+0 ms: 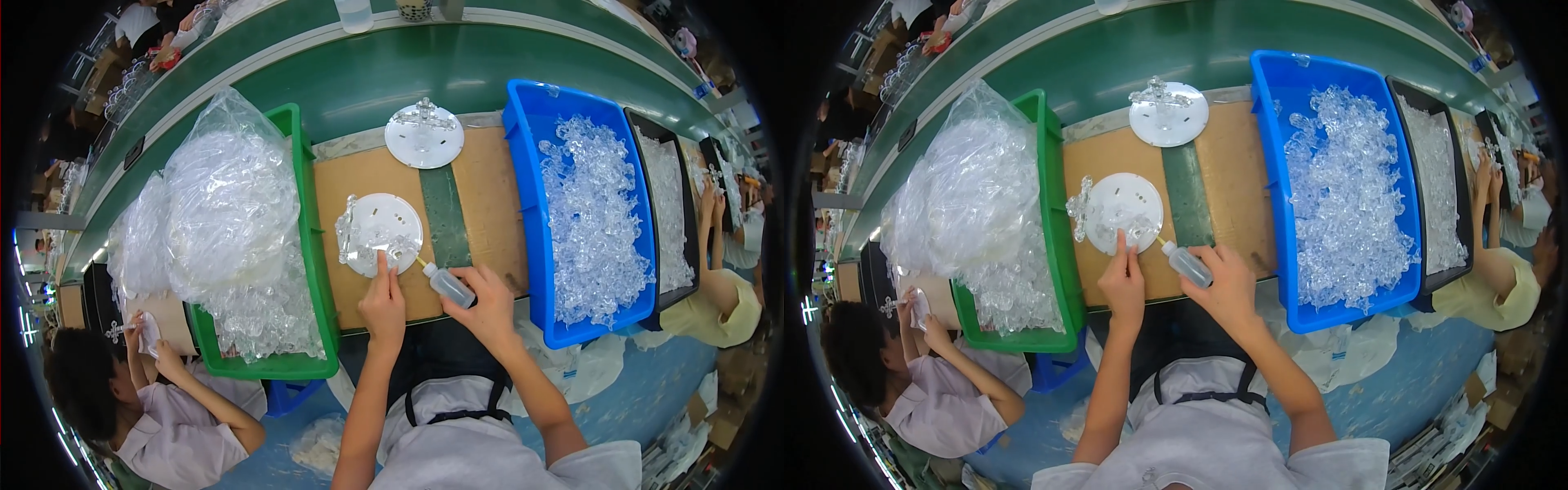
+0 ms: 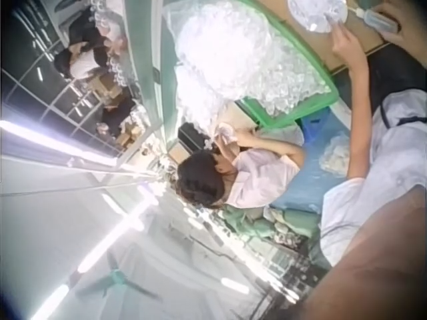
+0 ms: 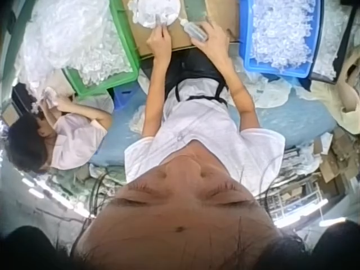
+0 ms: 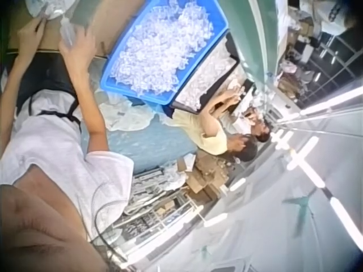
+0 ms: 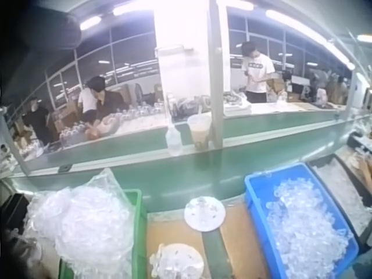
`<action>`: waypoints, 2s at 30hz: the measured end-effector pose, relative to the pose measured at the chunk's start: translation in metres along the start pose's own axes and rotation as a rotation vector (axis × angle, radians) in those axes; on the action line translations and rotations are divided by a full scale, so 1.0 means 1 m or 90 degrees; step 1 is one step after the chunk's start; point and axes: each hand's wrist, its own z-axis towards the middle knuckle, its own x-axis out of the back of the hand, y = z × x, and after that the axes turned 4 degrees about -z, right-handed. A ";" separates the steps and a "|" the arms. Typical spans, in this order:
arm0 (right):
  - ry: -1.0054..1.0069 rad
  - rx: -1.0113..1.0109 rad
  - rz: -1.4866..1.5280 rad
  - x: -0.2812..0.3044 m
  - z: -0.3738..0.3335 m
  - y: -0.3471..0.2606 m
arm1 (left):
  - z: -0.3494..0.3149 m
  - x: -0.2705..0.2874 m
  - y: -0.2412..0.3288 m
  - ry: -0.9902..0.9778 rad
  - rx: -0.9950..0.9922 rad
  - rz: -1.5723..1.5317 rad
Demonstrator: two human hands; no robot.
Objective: Applying adhesive to clear decorative crystal pieces and mounting them onto base plates on a factory assembly line.
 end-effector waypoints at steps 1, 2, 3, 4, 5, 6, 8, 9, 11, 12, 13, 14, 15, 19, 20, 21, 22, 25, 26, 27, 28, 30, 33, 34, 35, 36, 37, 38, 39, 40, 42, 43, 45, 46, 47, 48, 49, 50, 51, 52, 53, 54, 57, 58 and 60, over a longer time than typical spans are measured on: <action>-0.021 -0.030 0.033 0.000 -0.004 -0.002 | 0.000 0.002 0.002 -0.017 0.006 0.036; -0.022 -0.025 0.035 -0.001 -0.007 -0.004 | 0.000 0.003 0.001 -0.013 0.007 0.038; -0.016 -0.031 0.088 -0.006 -0.010 -0.007 | 0.000 0.004 0.000 -0.007 -0.011 0.024; -0.009 -0.039 0.140 -0.009 -0.012 -0.008 | 0.001 0.003 -0.001 -0.003 -0.030 0.009; -0.009 -0.037 0.140 -0.011 -0.015 -0.011 | -0.002 0.006 -0.002 -0.001 -0.031 0.009; -0.016 -0.044 0.144 -0.013 -0.017 -0.013 | -0.008 0.011 -0.002 0.053 0.025 -0.052; -0.024 -0.046 0.161 -0.017 -0.019 -0.020 | -0.005 0.026 0.010 0.119 0.177 -0.162; -0.025 -0.051 0.161 -0.020 -0.020 -0.021 | 0.000 0.030 0.015 0.115 0.179 -0.161; -0.011 -0.011 0.131 -0.025 -0.018 -0.026 | 0.015 0.034 0.017 0.079 0.243 -0.274; -0.012 -0.012 0.132 -0.026 -0.017 -0.029 | 0.020 0.032 0.015 0.064 0.231 -0.298; -0.015 -0.005 0.118 -0.027 -0.015 -0.032 | 0.024 0.030 0.010 0.064 0.232 -0.296; -0.018 0.002 0.105 -0.028 -0.013 -0.034 | 0.028 0.028 0.005 0.030 0.233 -0.299; -0.019 0.001 0.106 -0.029 -0.012 -0.036 | 0.030 0.028 0.002 -0.005 0.234 -0.303; -0.024 0.001 0.091 -0.031 -0.008 -0.037 | 0.037 0.031 0.007 -0.011 0.255 -0.286; -0.024 0.007 0.089 -0.031 -0.008 -0.038 | 0.038 0.032 0.007 -0.008 0.261 -0.290; -0.026 0.004 0.090 -0.032 -0.009 -0.039 | 0.038 0.032 0.006 -0.005 0.268 -0.294; -0.028 0.000 0.096 -0.033 -0.008 -0.039 | 0.039 0.031 0.006 -0.008 0.270 -0.293; -0.030 -0.003 0.102 -0.036 -0.008 -0.039 | 0.039 0.030 0.004 -0.006 0.266 -0.292; -0.029 0.000 0.102 -0.037 -0.008 -0.039 | 0.039 0.029 0.003 -0.006 0.269 -0.292; -0.030 -0.002 0.102 -0.038 -0.008 -0.038 | 0.039 0.029 0.003 -0.007 0.271 -0.292; -0.033 -0.003 0.103 -0.039 -0.008 -0.038 | 0.039 0.029 0.003 -0.007 0.272 -0.291; -0.036 -0.005 0.104 -0.041 -0.008 -0.038 | 0.040 0.029 0.005 -0.005 0.272 -0.293; -0.033 0.007 0.104 -0.040 -0.007 -0.040 | 0.039 0.028 0.003 0.003 0.264 -0.313; -0.035 0.003 0.107 -0.040 -0.007 -0.040 | 0.039 0.028 0.003 0.003 0.264 -0.313; -0.036 -0.002 0.109 -0.040 -0.007 -0.039 | 0.040 0.029 0.004 -0.005 0.261 -0.292; -0.035 -0.002 0.108 -0.038 -0.008 -0.038 | 0.040 0.029 0.004 -0.013 0.259 -0.271; -0.030 0.008 0.101 -0.035 -0.008 -0.036 | 0.039 0.029 0.003 -0.011 0.259 -0.271; -0.024 0.019 0.093 -0.032 -0.009 -0.033 | 0.037 0.029 0.002 -0.015 0.262 -0.268; -0.025 0.020 0.093 -0.027 -0.008 -0.028 | 0.035 0.028 0.001 -0.018 0.266 -0.265; -0.022 -0.001 0.130 -0.020 -0.007 -0.024 | 0.034 0.029 0.000 -0.013 0.267 -0.264; 0.033 -0.040 0.207 -0.010 0.000 -0.018 | 0.033 0.031 -0.001 -0.018 0.255 -0.214; 0.077 -0.049 0.176 -0.005 0.005 -0.012 | 0.031 0.029 0.000 -0.014 0.257 -0.217; 0.168 -0.038 0.191 -0.005 0.020 0.002 | 0.031 0.028 0.001 -0.026 0.278 -0.228; 0.203 -0.055 0.229 -0.013 0.027 0.014 | 0.030 0.028 0.001 -0.021 0.278 -0.231; 0.240 -0.069 0.269 -0.018 0.035 0.020 | 0.030 0.027 -0.002 -0.027 0.266 -0.229; 0.256 -0.051 0.222 -0.017 0.040 0.025 | 0.030 0.027 -0.004 -0.033 0.254 -0.228; 0.255 -0.043 0.221 -0.018 0.044 0.028 | 0.029 0.026 -0.006 -0.025 0.254 -0.231; 0.248 -0.062 0.221 -0.021 0.047 0.032 | 0.029 0.024 -0.008 -0.027 0.262 -0.259; 0.242 -0.081 0.220 -0.023 0.050 0.036 | 0.028 0.023 -0.009 -0.029 0.270 -0.288; 0.232 -0.073 0.168 -0.023 0.048 0.035 | 0.025 0.024 -0.009 -0.031 0.268 -0.301; 0.229 -0.063 0.167 -0.023 0.047 0.036 | 0.021 0.022 -0.011 -0.021 0.269 -0.303; 0.224 -0.064 0.160 -0.022 0.046 0.036 | 0.014 0.020 -0.014 -0.007 0.249 -0.276; 0.226 -0.051 0.130 -0.015 0.028 0.039 | -0.010 0.023 -0.006 0.040 0.227 -0.258; 0.196 -0.058 0.040 -0.008 0.010 0.037 | -0.018 0.027 -0.006 0.047 0.091 -0.142; 0.168 -0.055 -0.048 0.011 0.006 0.015 | -0.024 0.032 -0.008 0.064 -0.046 -0.025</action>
